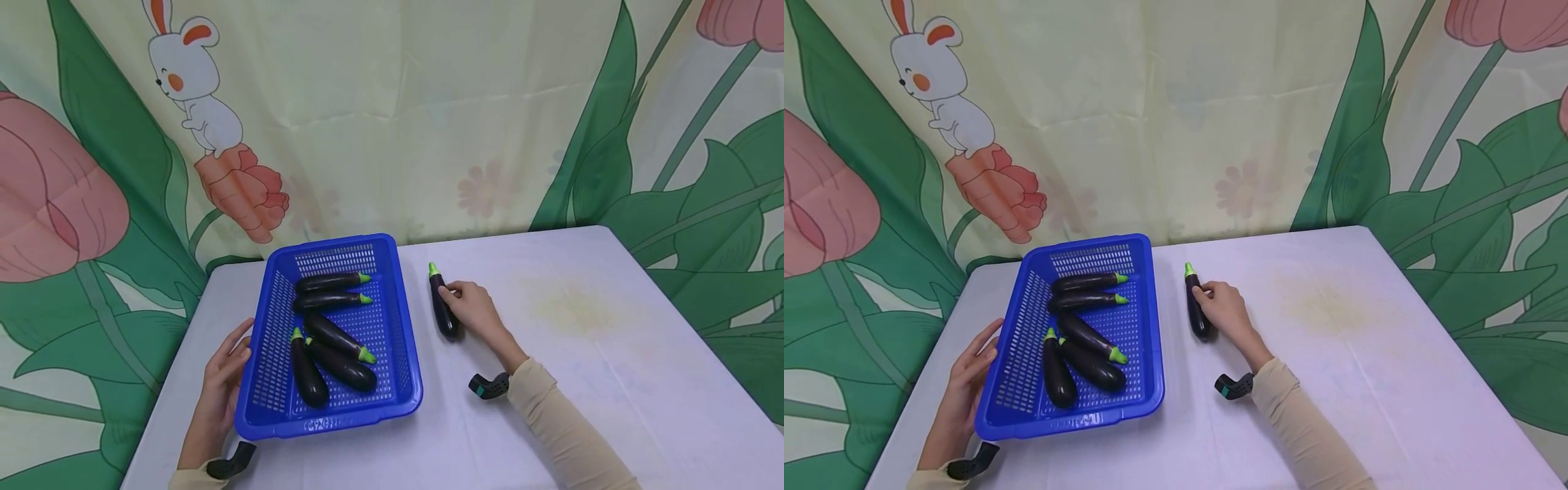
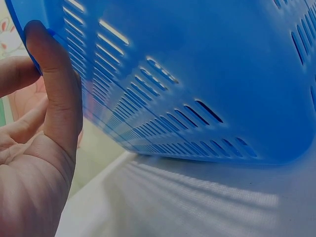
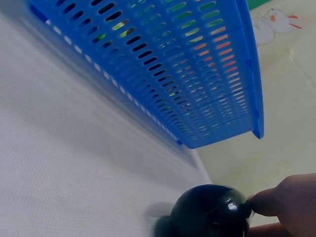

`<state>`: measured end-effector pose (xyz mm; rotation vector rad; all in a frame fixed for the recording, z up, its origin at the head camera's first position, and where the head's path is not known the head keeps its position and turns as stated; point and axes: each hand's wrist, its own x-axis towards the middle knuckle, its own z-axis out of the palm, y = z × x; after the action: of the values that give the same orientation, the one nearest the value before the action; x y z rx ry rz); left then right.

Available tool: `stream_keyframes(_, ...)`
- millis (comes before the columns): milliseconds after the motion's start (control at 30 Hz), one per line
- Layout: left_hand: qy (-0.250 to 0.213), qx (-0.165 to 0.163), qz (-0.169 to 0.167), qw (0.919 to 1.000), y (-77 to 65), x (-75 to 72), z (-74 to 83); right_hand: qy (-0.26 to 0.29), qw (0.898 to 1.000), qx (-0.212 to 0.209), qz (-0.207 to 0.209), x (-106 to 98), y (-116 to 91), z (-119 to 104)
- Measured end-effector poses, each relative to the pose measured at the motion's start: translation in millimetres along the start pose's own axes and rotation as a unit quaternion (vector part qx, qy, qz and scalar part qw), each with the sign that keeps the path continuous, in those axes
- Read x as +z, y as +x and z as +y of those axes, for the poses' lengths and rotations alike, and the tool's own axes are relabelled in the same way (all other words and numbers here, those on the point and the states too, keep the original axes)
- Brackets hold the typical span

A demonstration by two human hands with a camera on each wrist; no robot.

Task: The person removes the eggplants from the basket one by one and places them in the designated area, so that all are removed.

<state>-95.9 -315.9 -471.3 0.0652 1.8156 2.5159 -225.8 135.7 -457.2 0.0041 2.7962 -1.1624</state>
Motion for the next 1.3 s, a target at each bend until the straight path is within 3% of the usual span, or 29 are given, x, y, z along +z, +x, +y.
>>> stream_keyframes(333, 0.009, -0.010, 0.014, 0.9998, 0.3, 1.2, 0.0, -0.010, 1.000, 0.006, 0.018, 5, 2, 3)
stream_keyframes(767, -0.003, -0.004, -0.002, 1.0000, 0.1, -0.5, -0.4, -0.009, 1.000, 0.012, 0.018, 3, 2, 6)
stream_keyframes(1300, -0.005, -0.003, -0.002, 1.0000, 1.5, -1.5, -1.9, -0.036, 0.997, -0.027, 0.057, -11, 0, -1)
